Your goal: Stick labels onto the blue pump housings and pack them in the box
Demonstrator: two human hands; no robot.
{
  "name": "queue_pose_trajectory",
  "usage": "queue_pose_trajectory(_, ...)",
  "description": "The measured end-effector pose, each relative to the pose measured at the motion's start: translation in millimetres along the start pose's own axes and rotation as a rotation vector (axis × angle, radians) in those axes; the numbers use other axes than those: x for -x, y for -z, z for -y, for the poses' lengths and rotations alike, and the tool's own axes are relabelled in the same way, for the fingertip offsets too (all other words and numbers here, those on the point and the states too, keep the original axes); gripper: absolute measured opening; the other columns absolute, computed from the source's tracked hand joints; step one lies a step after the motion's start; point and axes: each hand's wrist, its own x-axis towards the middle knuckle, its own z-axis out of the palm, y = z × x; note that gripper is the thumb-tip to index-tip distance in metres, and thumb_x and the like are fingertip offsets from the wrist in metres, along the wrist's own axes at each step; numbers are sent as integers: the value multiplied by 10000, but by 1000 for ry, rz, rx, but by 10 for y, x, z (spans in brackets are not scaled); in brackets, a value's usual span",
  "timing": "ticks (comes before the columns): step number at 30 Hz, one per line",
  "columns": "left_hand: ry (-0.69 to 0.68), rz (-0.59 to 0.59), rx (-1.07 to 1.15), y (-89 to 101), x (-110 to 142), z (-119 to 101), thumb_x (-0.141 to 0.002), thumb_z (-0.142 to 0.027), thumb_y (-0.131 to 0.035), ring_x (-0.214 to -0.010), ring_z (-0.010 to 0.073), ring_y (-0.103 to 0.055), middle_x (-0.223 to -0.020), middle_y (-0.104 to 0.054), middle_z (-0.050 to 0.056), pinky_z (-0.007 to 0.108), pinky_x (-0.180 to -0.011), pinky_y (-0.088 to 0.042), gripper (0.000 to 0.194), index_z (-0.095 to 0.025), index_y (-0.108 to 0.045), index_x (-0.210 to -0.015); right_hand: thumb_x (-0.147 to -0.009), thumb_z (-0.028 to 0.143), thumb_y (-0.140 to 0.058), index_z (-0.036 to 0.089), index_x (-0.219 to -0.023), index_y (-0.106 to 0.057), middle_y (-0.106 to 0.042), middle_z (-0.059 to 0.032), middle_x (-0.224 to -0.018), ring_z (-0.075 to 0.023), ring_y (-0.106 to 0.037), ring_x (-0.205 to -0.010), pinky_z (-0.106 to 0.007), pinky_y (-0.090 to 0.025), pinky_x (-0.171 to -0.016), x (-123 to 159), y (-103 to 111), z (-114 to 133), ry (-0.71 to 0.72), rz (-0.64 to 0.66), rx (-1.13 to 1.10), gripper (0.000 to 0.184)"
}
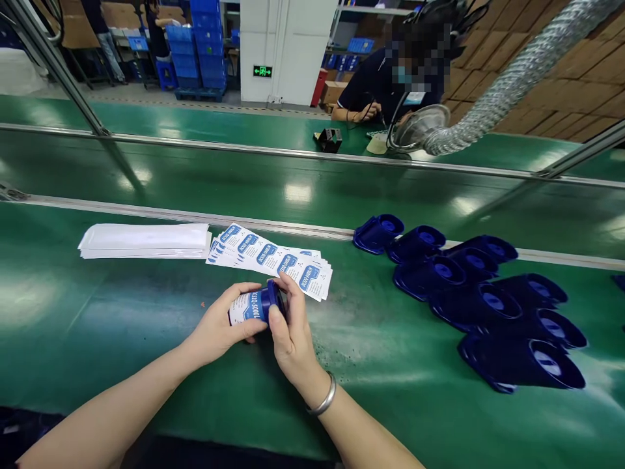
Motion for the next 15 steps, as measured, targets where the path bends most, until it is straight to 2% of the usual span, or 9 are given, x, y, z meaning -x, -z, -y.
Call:
queue_pose_trajectory(3,-165,-72,-257,-18,5,54,-730,-307,-855,-1116,289,-587,-1230,-557,89,499,-956,-544,655,-253,-544,-1304,-1030,520,-456,295,-1481,-401,-540,-92,-1410,-273,-502,-1335,-469,-424,-1122,-9,11,-43,-52,-36,-43,506)
queue_pose_trajectory(5,-249,-77,-357,-23,-2,102,-725,-270,-863,-1198,292,-549,-1257,-555,89,522,-1064,-468,708,-254,-508,-1337,-1016,552,-466,302,-1460,-436,-554,-82,-1403,-273,-513,-1327,-462,-433,-1117,-23,9,-65,-102,-78,-80,510)
queue_pose_trajectory(9,-302,-83,-382,-34,-35,158,-693,-332,-894,-1262,311,-528,-1345,-532,137,523,-1083,-452,893,-225,-397,-1429,-982,616,-474,306,-1403,-500,-579,-74,-1401,-288,-542,-1314,-471,-465,-1089,-89,-29,-58,-274,-126,-207,523)
queue_pose_trajectory(13,-302,-256,-386,-32,119,105,-628,-435,-922,-1192,316,-586,-1293,-590,128,511,-1052,-479,900,-216,-464,-1371,-942,654,-455,280,-1369,-503,-636,-123,-1346,-331,-606,-1255,-499,-551,-972,-74,1,-81,-404,-73,-311,570)
queue_pose_trajectory(15,-311,-368,-390,51,325,61,-609,-484,-921,-1137,303,-619,-1258,-620,112,480,-1008,-512,840,-224,-527,-1303,-968,654,-329,258,-1421,-461,-604,-192,-1377,-362,-640,-1208,-520,-586,-878,-43,86,-206,-382,-22,-154,616)
